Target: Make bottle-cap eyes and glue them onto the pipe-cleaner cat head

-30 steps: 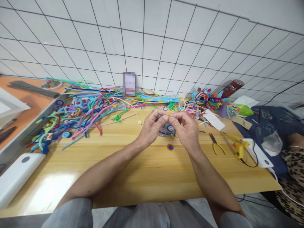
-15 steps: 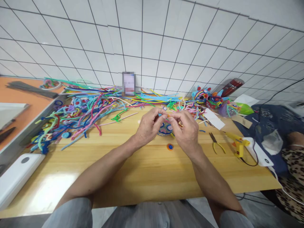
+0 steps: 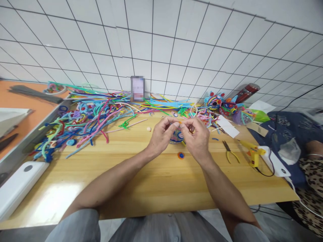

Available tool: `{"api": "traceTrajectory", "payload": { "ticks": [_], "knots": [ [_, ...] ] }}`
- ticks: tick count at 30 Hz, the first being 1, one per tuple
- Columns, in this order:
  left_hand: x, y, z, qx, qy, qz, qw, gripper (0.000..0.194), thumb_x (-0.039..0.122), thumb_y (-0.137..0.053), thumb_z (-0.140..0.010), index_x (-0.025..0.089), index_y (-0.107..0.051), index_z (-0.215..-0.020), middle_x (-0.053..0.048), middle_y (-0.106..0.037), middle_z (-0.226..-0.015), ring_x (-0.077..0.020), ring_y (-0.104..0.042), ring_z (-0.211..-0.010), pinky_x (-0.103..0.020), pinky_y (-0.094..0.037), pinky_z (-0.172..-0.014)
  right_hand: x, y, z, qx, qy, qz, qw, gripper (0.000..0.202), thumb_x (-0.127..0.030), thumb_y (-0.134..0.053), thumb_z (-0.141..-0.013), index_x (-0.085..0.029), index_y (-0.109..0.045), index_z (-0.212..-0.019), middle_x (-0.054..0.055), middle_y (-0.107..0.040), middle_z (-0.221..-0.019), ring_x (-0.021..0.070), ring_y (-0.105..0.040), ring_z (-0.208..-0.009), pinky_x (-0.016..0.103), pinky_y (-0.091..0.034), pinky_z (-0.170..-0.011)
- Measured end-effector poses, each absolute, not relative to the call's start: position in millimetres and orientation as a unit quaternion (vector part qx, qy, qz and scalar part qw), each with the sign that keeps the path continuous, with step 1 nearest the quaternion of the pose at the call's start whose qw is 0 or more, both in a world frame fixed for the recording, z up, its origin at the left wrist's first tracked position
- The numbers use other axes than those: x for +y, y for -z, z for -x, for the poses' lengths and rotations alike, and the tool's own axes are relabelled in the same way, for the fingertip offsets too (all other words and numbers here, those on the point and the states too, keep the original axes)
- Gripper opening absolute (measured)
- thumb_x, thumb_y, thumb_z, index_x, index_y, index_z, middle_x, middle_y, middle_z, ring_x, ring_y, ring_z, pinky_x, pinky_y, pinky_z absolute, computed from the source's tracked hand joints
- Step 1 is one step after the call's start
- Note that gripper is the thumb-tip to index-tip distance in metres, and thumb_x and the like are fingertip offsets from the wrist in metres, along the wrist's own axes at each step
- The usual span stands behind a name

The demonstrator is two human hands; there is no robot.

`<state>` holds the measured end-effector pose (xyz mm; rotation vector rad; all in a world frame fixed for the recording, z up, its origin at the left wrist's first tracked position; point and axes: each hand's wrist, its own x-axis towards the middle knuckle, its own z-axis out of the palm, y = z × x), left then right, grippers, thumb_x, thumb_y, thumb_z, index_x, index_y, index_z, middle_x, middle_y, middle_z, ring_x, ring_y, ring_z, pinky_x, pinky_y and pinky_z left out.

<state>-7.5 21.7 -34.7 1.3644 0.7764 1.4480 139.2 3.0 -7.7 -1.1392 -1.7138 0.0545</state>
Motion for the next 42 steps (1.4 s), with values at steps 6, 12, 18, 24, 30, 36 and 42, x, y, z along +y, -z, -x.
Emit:
{"api": "traceTrajectory", "payload": {
  "ticks": [6,12,18,24,30,36,42],
  "knots": [
    [28.9,24.6,24.0,0.302,-0.576,-0.712,0.265,0.013,0.025,-0.063,-0.101,0.020,-0.070,-0.090,-0.003,-0.070,-0.087,-0.0167,-0.063,-0.083,-0.030,-0.049,-0.080,1.5,2.9,-143.7,-0.741,0.000,0.451,0.498,0.016,-0.020,-0.065,-0.098,-0.026,-0.064,-0.083,0.000,-0.068,-0.080,0.0187,-0.059,-0.074,0.035,-0.048,-0.072],
    [18.8,27.4,16.0,0.328,-0.600,-0.641,0.349,0.013,0.031,-0.063,-0.102,0.020,-0.067,-0.096,-0.001,-0.065,-0.085,-0.0138,-0.057,-0.073,-0.027,-0.046,-0.071,-2.4,3.9,-136.1,-0.706,-0.069,0.457,0.536,0.011,-0.021,-0.068,-0.097,-0.024,-0.069,-0.087,-0.002,-0.064,-0.077,0.0158,-0.054,-0.069,0.032,-0.045,-0.067],
    [15.5,26.2,9.8,0.300,-0.596,-0.545,0.508,0.025,0.044,-0.072,-0.097,0.020,-0.065,-0.094,0.002,-0.063,-0.079,-0.0113,-0.052,-0.063,-0.025,-0.045,-0.061,-3.6,3.8,-136.2,-0.697,-0.102,0.459,0.541,0.012,-0.025,-0.065,-0.099,-0.024,-0.066,-0.087,-0.002,-0.062,-0.077,0.0152,-0.053,-0.068,0.031,-0.043,-0.064],
    [30.2,19.9,26.4,0.296,-0.541,-0.688,0.383,0.016,0.034,-0.069,-0.100,0.019,-0.072,-0.096,-0.001,-0.070,-0.083,-0.0122,-0.056,-0.067,-0.026,-0.046,-0.066,2.3,5.1,-147.4,-0.760,0.034,0.427,0.489,0.013,-0.017,-0.063,-0.102,-0.025,-0.061,-0.091,0.002,-0.067,-0.087,0.0193,-0.060,-0.081,0.034,-0.045,-0.072],
    [36.0,17.6,38.5,0.276,-0.505,-0.798,0.180,0.013,0.021,-0.058,-0.106,0.019,-0.066,-0.097,-0.003,-0.073,-0.092,-0.0149,-0.065,-0.081,-0.026,-0.050,-0.075,2.8,3.9,-150.0,-0.793,0.100,0.406,0.443,0.013,-0.019,-0.060,-0.106,-0.025,-0.061,-0.094,0.004,-0.067,-0.089,0.0218,-0.061,-0.085,0.037,-0.046,-0.077],
    [30.0,24.7,29.0,0.276,-0.558,-0.770,0.143,0.010,0.023,-0.056,-0.108,0.020,-0.063,-0.101,-0.002,-0.070,-0.091,-0.0155,-0.065,-0.084,-0.027,-0.050,-0.078,-2.4,2.1,-142.7,-0.751,0.026,0.422,0.508,0.013,-0.018,-0.066,-0.102,-0.025,-0.063,-0.091,0.000,-0.070,-0.085,0.0180,-0.062,-0.078,0.034,-0.046,-0.070],
    [19.6,26.4,18.4,0.302,-0.587,-0.675,0.331,0.012,0.028,-0.059,-0.106,0.020,-0.062,-0.097,0.000,-0.066,-0.086,-0.0137,-0.060,-0.077,-0.026,-0.049,-0.073,-4.9,3.4,-137.2,-0.708,-0.084,0.447,0.540,0.010,-0.021,-0.067,-0.099,-0.024,-0.068,-0.090,-0.002,-0.069,-0.082,0.0159,-0.059,-0.073,0.032,-0.045,-0.068]
  ]
}}
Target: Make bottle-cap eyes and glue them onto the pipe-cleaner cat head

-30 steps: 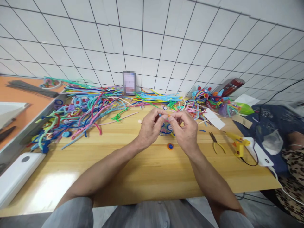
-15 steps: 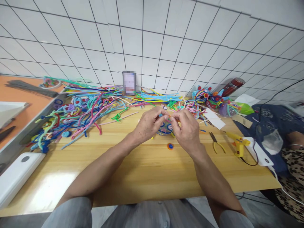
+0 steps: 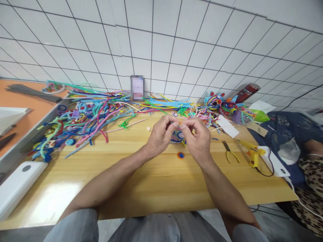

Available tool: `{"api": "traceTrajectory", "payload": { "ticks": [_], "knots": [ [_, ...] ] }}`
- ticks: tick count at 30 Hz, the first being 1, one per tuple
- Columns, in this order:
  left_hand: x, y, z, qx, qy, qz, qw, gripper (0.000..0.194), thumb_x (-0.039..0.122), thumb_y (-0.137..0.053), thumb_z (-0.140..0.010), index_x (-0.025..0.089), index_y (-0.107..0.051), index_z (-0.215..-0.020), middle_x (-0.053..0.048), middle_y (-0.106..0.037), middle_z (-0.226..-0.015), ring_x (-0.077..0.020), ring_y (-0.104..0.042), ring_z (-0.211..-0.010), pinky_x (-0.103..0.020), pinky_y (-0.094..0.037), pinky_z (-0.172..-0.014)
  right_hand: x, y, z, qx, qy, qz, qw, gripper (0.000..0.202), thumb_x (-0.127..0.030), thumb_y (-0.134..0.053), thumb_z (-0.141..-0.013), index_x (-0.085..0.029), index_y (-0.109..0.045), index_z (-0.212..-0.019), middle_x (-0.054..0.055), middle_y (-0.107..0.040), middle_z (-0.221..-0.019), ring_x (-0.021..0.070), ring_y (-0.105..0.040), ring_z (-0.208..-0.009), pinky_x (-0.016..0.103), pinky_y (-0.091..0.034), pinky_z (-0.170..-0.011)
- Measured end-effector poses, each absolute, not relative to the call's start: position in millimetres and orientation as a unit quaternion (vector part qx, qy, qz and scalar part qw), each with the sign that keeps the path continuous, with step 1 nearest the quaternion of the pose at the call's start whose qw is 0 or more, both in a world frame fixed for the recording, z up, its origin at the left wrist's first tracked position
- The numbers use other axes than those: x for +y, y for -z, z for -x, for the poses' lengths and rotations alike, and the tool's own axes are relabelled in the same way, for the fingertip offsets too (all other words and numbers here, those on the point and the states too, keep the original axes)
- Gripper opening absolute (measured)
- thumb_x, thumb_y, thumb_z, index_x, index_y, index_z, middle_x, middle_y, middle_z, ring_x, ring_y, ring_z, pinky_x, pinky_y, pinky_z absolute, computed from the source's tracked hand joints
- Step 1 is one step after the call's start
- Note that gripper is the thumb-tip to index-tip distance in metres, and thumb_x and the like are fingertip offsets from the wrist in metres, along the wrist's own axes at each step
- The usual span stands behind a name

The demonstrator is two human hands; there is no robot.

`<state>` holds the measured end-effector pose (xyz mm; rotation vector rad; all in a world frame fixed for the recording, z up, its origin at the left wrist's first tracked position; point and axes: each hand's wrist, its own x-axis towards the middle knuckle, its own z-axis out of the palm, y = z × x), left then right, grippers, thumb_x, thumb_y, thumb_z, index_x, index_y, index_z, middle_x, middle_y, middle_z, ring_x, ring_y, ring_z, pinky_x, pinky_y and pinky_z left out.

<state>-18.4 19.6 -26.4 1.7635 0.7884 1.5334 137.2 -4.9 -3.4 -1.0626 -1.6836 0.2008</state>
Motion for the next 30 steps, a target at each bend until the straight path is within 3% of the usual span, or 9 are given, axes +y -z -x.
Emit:
{"api": "traceTrajectory", "payload": {
  "ticks": [3,7,13,17,30],
  "knots": [
    [16.1,29.5,12.8,0.306,-0.593,-0.616,0.417,0.016,0.035,-0.061,-0.105,0.020,-0.062,-0.098,-0.001,-0.066,-0.088,-0.0136,-0.060,-0.077,-0.026,-0.049,-0.071,-5.0,4.9,-135.7,-0.697,-0.110,0.448,0.549,0.010,-0.023,-0.067,-0.099,-0.024,-0.068,-0.090,-0.002,-0.069,-0.084,0.0159,-0.059,-0.073,0.031,-0.045,-0.067],
    [19.7,31.7,12.7,0.303,-0.573,-0.610,0.456,0.023,0.042,-0.060,-0.105,0.020,-0.062,-0.098,0.001,-0.064,-0.084,-0.0129,-0.057,-0.069,-0.025,-0.046,-0.063,-2.5,6.2,-139.0,-0.718,-0.045,0.444,0.535,0.012,-0.019,-0.066,-0.099,-0.025,-0.064,-0.089,-0.001,-0.068,-0.085,0.0175,-0.061,-0.078,0.032,-0.046,-0.071],
    [34.1,28.5,27.7,0.288,-0.543,-0.759,0.214,0.010,0.025,-0.060,-0.106,0.021,-0.067,-0.100,-0.002,-0.072,-0.092,-0.0158,-0.065,-0.083,-0.028,-0.050,-0.079,0.8,3.7,-147.8,-0.771,0.041,0.423,0.475,0.014,-0.017,-0.063,-0.102,-0.025,-0.062,-0.091,0.002,-0.069,-0.088,0.0202,-0.065,-0.086,0.035,-0.049,-0.078],
    [33.1,27.4,29.7,0.300,-0.534,-0.772,0.166,0.012,0.026,-0.056,-0.108,0.021,-0.064,-0.100,-0.003,-0.071,-0.093,-0.0164,-0.065,-0.085,-0.029,-0.050,-0.078,-0.7,2.3,-146.3,-0.759,0.018,0.439,0.480,0.013,-0.020,-0.065,-0.102,-0.026,-0.063,-0.091,0.001,-0.071,-0.087,0.0196,-0.065,-0.081,0.035,-0.051,-0.075],
    [12.9,31.4,7.5,0.309,-0.596,-0.591,0.447,0.027,0.047,-0.063,-0.105,0.021,-0.062,-0.100,0.000,-0.064,-0.085,-0.0125,-0.058,-0.071,-0.024,-0.050,-0.064,-5.4,5.9,-135.7,-0.708,-0.066,0.451,0.539,0.012,-0.025,-0.065,-0.101,-0.025,-0.067,-0.089,0.000,-0.068,-0.083,0.0180,-0.061,-0.078,0.034,-0.049,-0.071]
  ]
}}
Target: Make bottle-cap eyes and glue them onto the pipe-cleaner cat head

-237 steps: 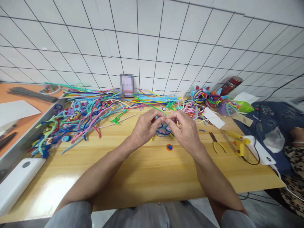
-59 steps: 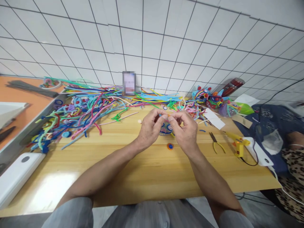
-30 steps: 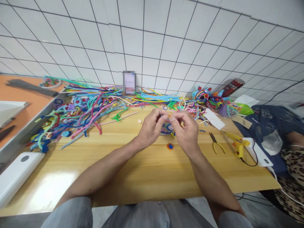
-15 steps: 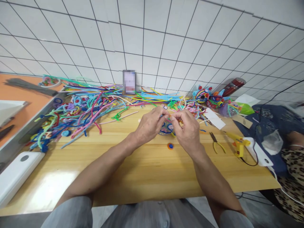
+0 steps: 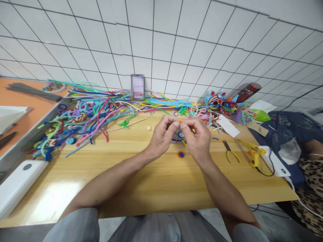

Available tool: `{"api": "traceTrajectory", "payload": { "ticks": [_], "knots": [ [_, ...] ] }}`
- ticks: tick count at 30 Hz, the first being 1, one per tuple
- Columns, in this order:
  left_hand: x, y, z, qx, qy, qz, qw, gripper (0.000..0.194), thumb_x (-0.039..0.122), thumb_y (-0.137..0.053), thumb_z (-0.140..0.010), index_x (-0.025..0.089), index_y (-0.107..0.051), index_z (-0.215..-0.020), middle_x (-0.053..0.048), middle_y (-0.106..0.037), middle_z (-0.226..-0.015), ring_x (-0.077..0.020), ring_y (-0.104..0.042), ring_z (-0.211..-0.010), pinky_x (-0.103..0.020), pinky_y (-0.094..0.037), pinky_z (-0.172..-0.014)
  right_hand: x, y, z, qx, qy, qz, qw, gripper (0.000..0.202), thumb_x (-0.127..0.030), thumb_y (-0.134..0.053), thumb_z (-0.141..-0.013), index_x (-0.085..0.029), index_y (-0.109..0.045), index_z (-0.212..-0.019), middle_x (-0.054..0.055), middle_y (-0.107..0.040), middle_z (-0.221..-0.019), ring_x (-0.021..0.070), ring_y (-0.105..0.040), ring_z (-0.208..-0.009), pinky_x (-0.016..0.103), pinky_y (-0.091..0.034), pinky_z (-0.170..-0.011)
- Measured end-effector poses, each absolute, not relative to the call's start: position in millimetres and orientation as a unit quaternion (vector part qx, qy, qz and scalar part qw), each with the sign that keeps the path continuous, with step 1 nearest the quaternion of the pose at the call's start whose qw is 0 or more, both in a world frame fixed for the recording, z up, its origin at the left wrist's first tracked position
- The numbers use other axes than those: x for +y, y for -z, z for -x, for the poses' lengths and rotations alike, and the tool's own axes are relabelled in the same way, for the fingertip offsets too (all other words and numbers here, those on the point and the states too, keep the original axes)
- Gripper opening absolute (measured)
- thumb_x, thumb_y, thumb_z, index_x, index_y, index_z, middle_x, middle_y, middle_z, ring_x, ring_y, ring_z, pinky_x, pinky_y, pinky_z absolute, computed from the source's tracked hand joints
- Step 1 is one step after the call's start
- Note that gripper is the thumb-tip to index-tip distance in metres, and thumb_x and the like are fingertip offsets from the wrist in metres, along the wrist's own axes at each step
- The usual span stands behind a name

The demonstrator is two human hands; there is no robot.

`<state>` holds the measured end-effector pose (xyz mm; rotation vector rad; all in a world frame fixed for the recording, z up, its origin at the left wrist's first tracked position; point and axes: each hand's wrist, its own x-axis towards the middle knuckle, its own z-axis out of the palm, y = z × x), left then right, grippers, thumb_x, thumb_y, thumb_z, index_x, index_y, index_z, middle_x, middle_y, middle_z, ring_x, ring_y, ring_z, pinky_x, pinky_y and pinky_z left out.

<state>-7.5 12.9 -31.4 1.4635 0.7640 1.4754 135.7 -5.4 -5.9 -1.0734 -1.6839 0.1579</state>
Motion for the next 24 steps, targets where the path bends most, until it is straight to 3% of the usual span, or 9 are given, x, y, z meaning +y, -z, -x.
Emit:
{"api": "traceTrajectory", "payload": {
  "ticks": [4,10,15,18,24],
  "knots": [
    [16.5,32.4,9.1,0.294,-0.579,-0.599,0.470,0.026,0.046,-0.061,-0.105,0.021,-0.061,-0.101,0.002,-0.063,-0.082,-0.0108,-0.054,-0.063,-0.023,-0.047,-0.057,-2.7,5.1,-139.9,-0.721,-0.035,0.448,0.527,0.013,-0.022,-0.064,-0.100,-0.025,-0.063,-0.088,0.000,-0.068,-0.083,0.0180,-0.061,-0.077,0.033,-0.048,-0.070],
    [31.0,23.2,29.2,0.296,-0.524,-0.760,0.246,0.014,0.032,-0.061,-0.105,0.021,-0.067,-0.099,0.000,-0.070,-0.084,-0.0145,-0.061,-0.074,-0.028,-0.049,-0.072,-1.6,-1.9,-151.0,-0.783,0.034,0.422,0.456,0.016,-0.021,-0.060,-0.105,-0.025,-0.060,-0.089,0.002,-0.067,-0.085,0.0197,-0.063,-0.083,0.035,-0.048,-0.076],
    [30.8,22.9,30.9,0.289,-0.536,-0.773,0.177,0.016,0.030,-0.055,-0.109,0.021,-0.064,-0.099,-0.002,-0.071,-0.090,-0.0159,-0.065,-0.082,-0.028,-0.050,-0.077,-5.3,-3.9,-148.7,-0.778,0.021,0.425,0.463,0.014,-0.022,-0.061,-0.105,-0.026,-0.062,-0.092,0.001,-0.069,-0.086,0.0193,-0.064,-0.081,0.035,-0.049,-0.074],
    [26.3,26.5,25.7,0.303,-0.554,-0.747,0.209,0.017,0.034,-0.055,-0.109,0.021,-0.061,-0.099,-0.002,-0.070,-0.090,-0.0162,-0.064,-0.082,-0.029,-0.050,-0.077,-6.3,-1.6,-143.9,-0.755,0.000,0.435,0.490,0.011,-0.023,-0.064,-0.103,-0.026,-0.064,-0.092,0.001,-0.071,-0.087,0.0192,-0.064,-0.080,0.035,-0.050,-0.073],
    [17.0,33.6,10.1,0.302,-0.602,-0.628,0.391,0.027,0.047,-0.059,-0.108,0.021,-0.059,-0.100,0.000,-0.063,-0.087,-0.0134,-0.058,-0.074,-0.027,-0.052,-0.071,-5.6,6.7,-134.3,-0.716,-0.056,0.442,0.538,0.012,-0.023,-0.065,-0.101,-0.025,-0.065,-0.090,0.000,-0.069,-0.084,0.0177,-0.062,-0.077,0.034,-0.049,-0.071]
  ]
}}
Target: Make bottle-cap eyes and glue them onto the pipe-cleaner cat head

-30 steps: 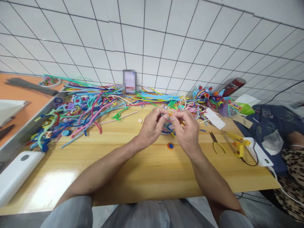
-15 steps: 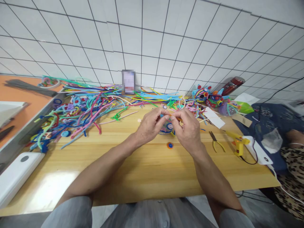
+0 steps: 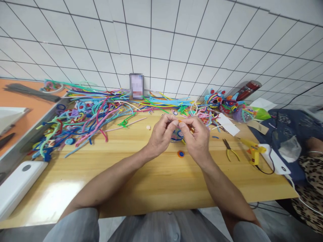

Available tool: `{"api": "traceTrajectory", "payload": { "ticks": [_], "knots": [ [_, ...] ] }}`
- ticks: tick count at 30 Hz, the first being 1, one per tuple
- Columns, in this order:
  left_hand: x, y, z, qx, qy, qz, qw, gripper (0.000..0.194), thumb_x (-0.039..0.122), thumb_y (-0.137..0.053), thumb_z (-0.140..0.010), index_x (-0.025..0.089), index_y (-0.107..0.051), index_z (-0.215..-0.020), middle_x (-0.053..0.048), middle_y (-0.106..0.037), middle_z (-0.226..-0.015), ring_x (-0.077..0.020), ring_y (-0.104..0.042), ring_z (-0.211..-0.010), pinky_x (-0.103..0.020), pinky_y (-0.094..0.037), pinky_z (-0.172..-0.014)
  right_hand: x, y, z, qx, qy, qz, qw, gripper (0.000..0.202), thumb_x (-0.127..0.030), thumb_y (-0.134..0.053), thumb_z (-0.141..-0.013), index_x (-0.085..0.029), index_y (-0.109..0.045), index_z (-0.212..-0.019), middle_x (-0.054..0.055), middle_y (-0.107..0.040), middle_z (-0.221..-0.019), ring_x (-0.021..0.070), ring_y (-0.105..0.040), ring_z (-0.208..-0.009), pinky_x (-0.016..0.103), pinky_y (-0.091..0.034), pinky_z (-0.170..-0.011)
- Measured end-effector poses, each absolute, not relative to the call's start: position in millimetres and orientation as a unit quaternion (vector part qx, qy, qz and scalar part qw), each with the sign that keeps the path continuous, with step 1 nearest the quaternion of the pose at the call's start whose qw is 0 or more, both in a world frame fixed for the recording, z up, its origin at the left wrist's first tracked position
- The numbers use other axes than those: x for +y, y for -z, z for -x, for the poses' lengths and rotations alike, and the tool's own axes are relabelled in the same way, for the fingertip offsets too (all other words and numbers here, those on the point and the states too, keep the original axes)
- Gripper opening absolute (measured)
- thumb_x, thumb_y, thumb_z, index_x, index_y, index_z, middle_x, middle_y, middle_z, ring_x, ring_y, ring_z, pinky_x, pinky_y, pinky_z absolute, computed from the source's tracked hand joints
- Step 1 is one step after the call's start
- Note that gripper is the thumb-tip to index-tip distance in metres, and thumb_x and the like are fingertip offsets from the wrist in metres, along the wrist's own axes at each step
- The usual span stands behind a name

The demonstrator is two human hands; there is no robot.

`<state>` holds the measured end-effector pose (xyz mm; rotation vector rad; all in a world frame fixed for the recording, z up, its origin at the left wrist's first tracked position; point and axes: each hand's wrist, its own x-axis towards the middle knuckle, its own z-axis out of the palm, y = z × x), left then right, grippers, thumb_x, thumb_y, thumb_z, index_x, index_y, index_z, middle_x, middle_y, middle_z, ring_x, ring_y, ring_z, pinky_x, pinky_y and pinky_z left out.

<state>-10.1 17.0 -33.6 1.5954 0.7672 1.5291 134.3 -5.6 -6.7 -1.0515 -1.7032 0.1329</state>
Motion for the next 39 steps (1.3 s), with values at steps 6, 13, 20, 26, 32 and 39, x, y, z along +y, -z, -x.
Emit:
{"api": "traceTrajectory", "payload": {
  "ticks": [6,13,20,26,32,39],
  "knots": [
    [18.0,35.7,6.0,0.295,-0.581,-0.581,0.487,0.030,0.052,-0.060,-0.105,0.022,-0.058,-0.100,0.005,-0.055,-0.075,-0.0109,-0.050,-0.059,-0.023,-0.047,-0.056,-2.2,8.4,-137.8,-0.729,-0.017,0.449,0.516,0.014,-0.023,-0.063,-0.102,-0.025,-0.062,-0.089,0.000,-0.066,-0.084,0.0187,-0.060,-0.078,0.035,-0.048,-0.072],
    [31.1,26.9,27.7,0.297,-0.534,-0.761,0.217,0.013,0.029,-0.056,-0.107,0.021,-0.065,-0.102,-0.002,-0.072,-0.094,-0.0166,-0.067,-0.088,-0.029,-0.052,-0.083,-0.1,0.8,-147.9,-0.781,0.029,0.430,0.452,0.018,-0.022,-0.058,-0.105,-0.026,-0.060,-0.088,0.002,-0.066,-0.085,0.0207,-0.062,-0.083,0.037,-0.048,-0.076],
    [25.0,25.7,24.1,0.304,-0.553,-0.742,0.225,0.015,0.031,-0.052,-0.111,0.022,-0.059,-0.101,-0.002,-0.070,-0.093,-0.0165,-0.064,-0.085,-0.029,-0.050,-0.079,-1.9,5.7,-142.0,-0.723,-0.095,0.441,0.523,0.012,-0.029,-0.065,-0.103,-0.025,-0.068,-0.092,0.000,-0.070,-0.086,0.0181,-0.064,-0.080,0.033,-0.051,-0.074],
    [21.8,25.3,20.4,0.300,-0.586,-0.703,0.269,0.018,0.035,-0.054,-0.110,0.021,-0.060,-0.101,-0.001,-0.064,-0.088,-0.0145,-0.059,-0.077,-0.028,-0.049,-0.075,-4.0,14.3,-134.4,-0.649,-0.217,0.443,0.578,0.013,-0.037,-0.068,-0.102,-0.025,-0.071,-0.102,0.000,-0.077,-0.090,0.0163,-0.071,-0.078,0.030,-0.056,-0.073],
    [16.9,27.3,16.1,0.299,-0.590,-0.670,0.336,0.021,0.040,-0.056,-0.109,0.021,-0.061,-0.103,-0.002,-0.067,-0.091,-0.0150,-0.061,-0.080,-0.028,-0.051,-0.076,-6.8,11.5,-132.7,-0.644,-0.203,0.441,0.591,0.013,-0.036,-0.068,-0.101,-0.024,-0.073,-0.099,-0.001,-0.077,-0.086,0.0152,-0.070,-0.076,0.029,-0.055,-0.071],
    [10.6,29.0,8.8,0.300,-0.607,-0.604,0.422,0.023,0.043,-0.061,-0.106,0.021,-0.062,-0.103,-0.001,-0.066,-0.089,-0.0145,-0.060,-0.078,-0.026,-0.051,-0.074,-7.7,14.3,-128.6,-0.637,-0.190,0.457,0.591,0.019,-0.040,-0.067,-0.101,-0.023,-0.070,-0.091,-0.002,-0.070,-0.078,0.0146,-0.060,-0.068,0.029,-0.048,-0.065]
  ]
}}
